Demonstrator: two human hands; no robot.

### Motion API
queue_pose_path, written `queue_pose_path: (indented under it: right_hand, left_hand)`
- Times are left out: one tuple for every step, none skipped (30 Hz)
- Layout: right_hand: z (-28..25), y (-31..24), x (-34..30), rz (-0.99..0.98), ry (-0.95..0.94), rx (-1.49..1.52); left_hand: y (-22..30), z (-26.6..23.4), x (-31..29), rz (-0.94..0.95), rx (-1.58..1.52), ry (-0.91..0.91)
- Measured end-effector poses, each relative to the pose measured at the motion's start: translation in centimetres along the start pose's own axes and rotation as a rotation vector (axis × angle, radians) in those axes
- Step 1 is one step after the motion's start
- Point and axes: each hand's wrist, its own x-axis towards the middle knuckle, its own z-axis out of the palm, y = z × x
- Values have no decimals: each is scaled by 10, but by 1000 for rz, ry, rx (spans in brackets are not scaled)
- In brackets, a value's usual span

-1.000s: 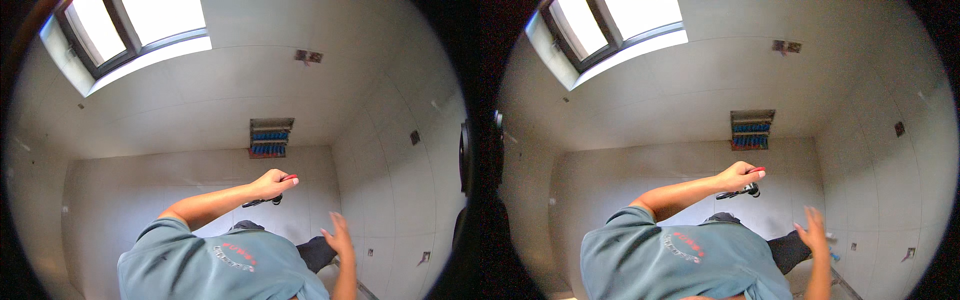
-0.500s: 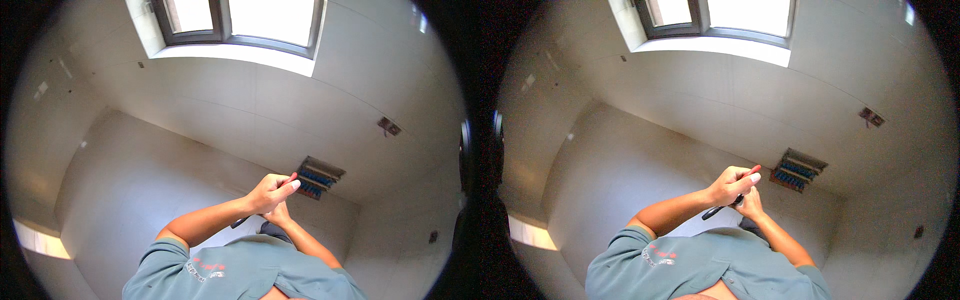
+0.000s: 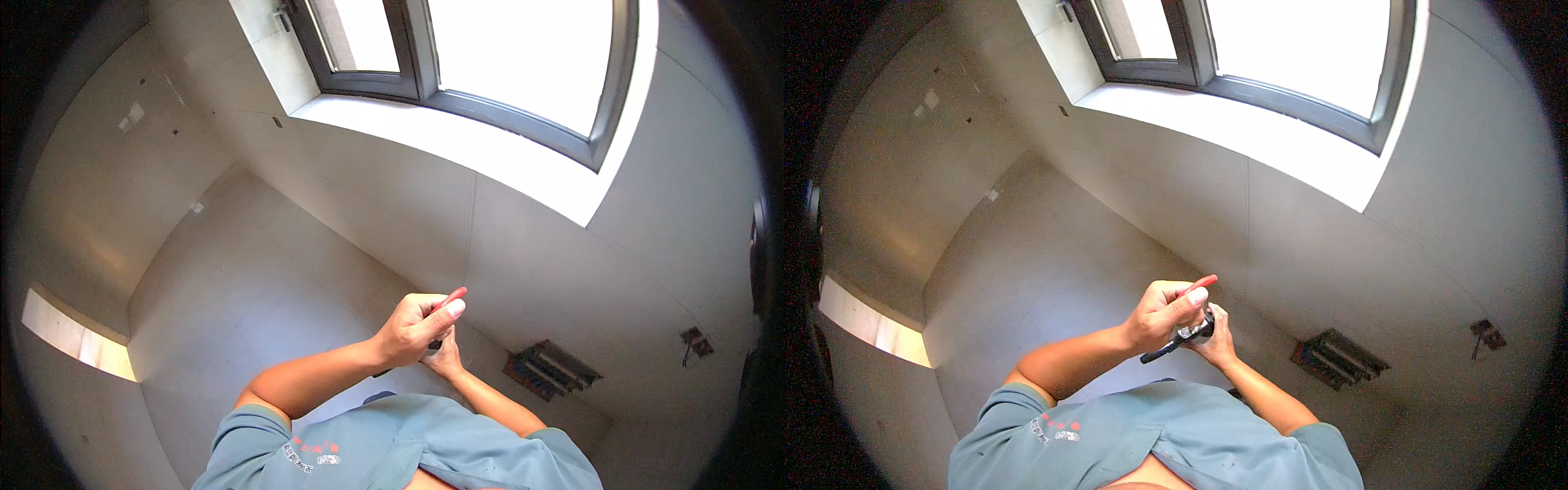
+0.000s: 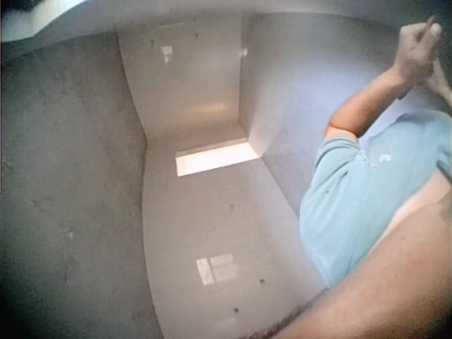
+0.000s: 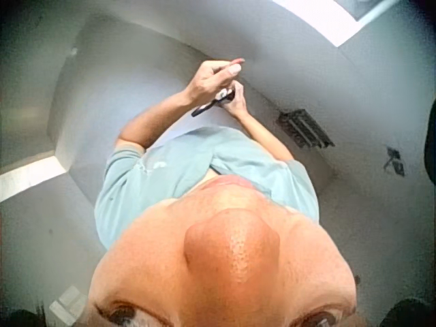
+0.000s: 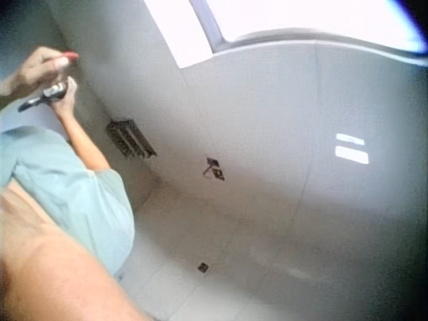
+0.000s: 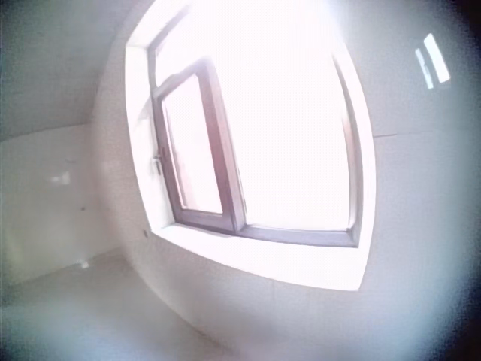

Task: The person stands on a stepladder and uses a caulking gun to apply sealant along the upper edges of a window frame. They reload the caulking gun with a new cartridge mid-task and continue applying sealant to different sections of the window frame.

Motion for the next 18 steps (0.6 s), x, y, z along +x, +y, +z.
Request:
queue_pose_path:
  right_hand:
    - [-1,6,10,-18,10,-61]
    - [-5,13,22,-87,30,-106]
    - [-11,18,35,-153,44,-144]
    - [-17,23,46,-140,60,-197]
    - [-24,28,62,-134,0,-179]
    - [-29,32,73,-24,49,-138]
    - [-29,35,84,158,100,-103]
    - [-33,38,93,14,153,-162]
    - [-32,43,102,17,210,-146]
    - [-34,49,107,-13,241,-209]
    - [-38,53,108,-13,275,-284]
    - [-41,60,113,20,297,-351]
    - [-46,67,114,71,325,-459]
    - [-52,71,111,94,432,-394]
    - [-58,77,101,81,519,-387]
    - [-63,81,91,153,581,-414]
    - [-67,76,76,201,599,-466]
    - [-67,70,57,206,685,-388]
  left_hand:
    - [3,-8,10,2,-30,8]
    - [5,-14,21,2,-59,14]
    - [8,-21,34,2,-86,17]
    - [10,-28,48,101,-47,-8]
    - [11,-33,60,39,-92,7]
    - [11,-38,76,18,-125,-13]
    - [12,-41,90,14,-159,-37]
    - [14,-47,107,38,-192,-85]
    - [15,-53,123,45,-225,-140]
    - [15,-59,138,60,-193,-193]
    - [17,-69,151,50,-216,-285]
    - [17,-78,163,24,-168,-404]
    - [15,-85,173,10,-122,-531]
    - [14,-90,179,123,15,-596]
    - [9,-95,184,251,155,-649]
    - [7,-105,187,374,335,-649]
    - [11,-122,183,512,514,-619]
    - [13,-141,191,573,586,-596]
